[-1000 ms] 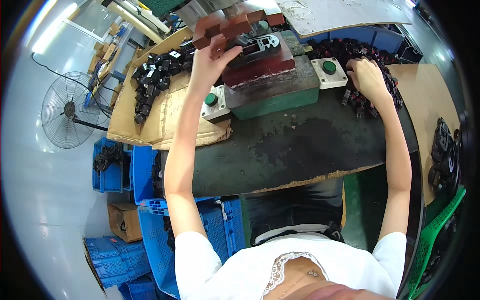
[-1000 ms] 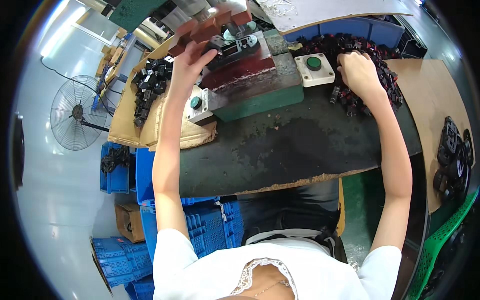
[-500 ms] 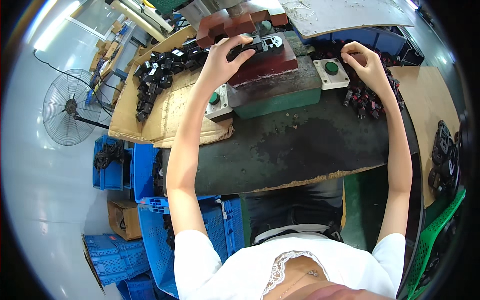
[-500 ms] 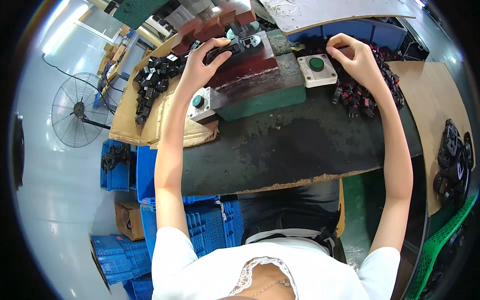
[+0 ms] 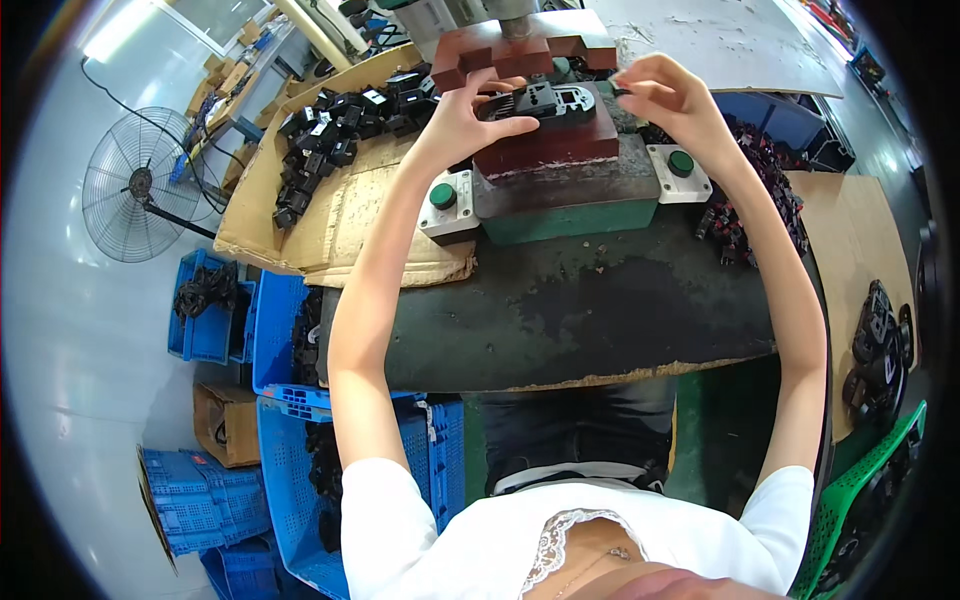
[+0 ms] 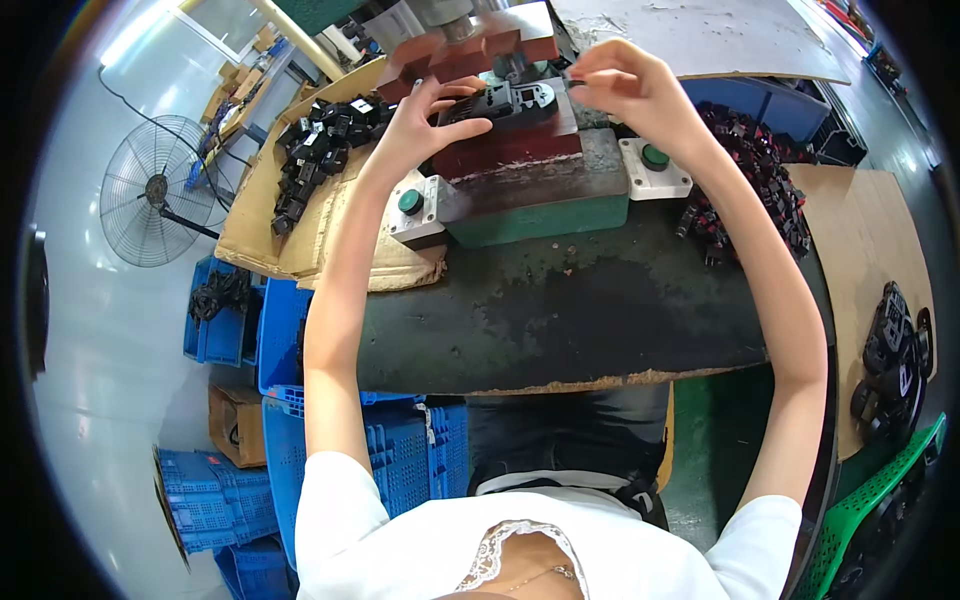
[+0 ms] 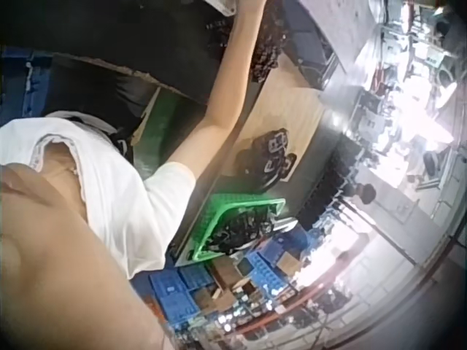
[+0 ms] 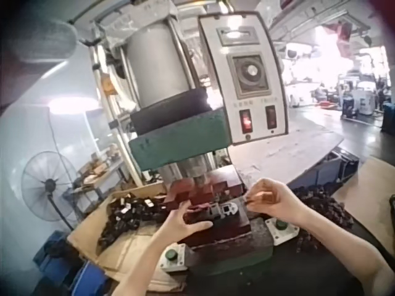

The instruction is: The operator is assembling plastic component housings by placing them into a manual press machine and then sorting them into a bin.

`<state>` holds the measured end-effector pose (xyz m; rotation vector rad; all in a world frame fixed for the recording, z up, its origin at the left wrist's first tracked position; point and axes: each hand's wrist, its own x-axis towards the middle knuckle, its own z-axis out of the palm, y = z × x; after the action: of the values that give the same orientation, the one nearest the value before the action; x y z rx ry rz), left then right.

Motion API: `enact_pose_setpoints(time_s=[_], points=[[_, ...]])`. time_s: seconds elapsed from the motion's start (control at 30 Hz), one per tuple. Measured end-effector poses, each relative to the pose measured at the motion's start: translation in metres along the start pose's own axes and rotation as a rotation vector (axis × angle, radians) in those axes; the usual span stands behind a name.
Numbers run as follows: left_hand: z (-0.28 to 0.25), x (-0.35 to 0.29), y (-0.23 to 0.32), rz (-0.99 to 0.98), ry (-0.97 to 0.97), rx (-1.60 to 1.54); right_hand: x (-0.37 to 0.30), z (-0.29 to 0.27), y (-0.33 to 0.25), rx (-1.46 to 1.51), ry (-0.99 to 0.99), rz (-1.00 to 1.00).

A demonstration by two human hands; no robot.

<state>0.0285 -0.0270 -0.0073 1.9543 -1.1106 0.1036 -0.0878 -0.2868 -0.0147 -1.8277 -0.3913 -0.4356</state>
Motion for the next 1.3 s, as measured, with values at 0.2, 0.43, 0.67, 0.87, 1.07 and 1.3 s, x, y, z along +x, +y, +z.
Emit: enact_pose_setpoints(time_s=[0.2,0.43,0.67,0.87,1.07,1.3], points=[[-0.024,-0.028,0.006,0.024,0.156,-0.014,0.034,0.025,0.008,-0.324,0.004,-0.171],[-0.038,-0.099,0.013,0.064,0.035,0.344,0.043,0.018,0.002,-0.417,-0.214,-0.193],[-0.034,-0.116,0.007,0.078,0.048,0.325,0.047,0.02,-0.006,-0.522,-0.221,-0.306],[-0.033,-0.116,0.012,0.063,0.045,0.35,0.047,0.021,-0.006,-0.466,-0.225,-0.313],[-0.033,-0.112,0.013,0.08,0.023,0.457,0.046,0.018,-0.006,-0.672,-0.229,-0.46],[-0.034,-0.108,0.017,0.087,-0.032,0.459,0.028,0.013,-0.009,-0.64,-0.181,-0.38]])
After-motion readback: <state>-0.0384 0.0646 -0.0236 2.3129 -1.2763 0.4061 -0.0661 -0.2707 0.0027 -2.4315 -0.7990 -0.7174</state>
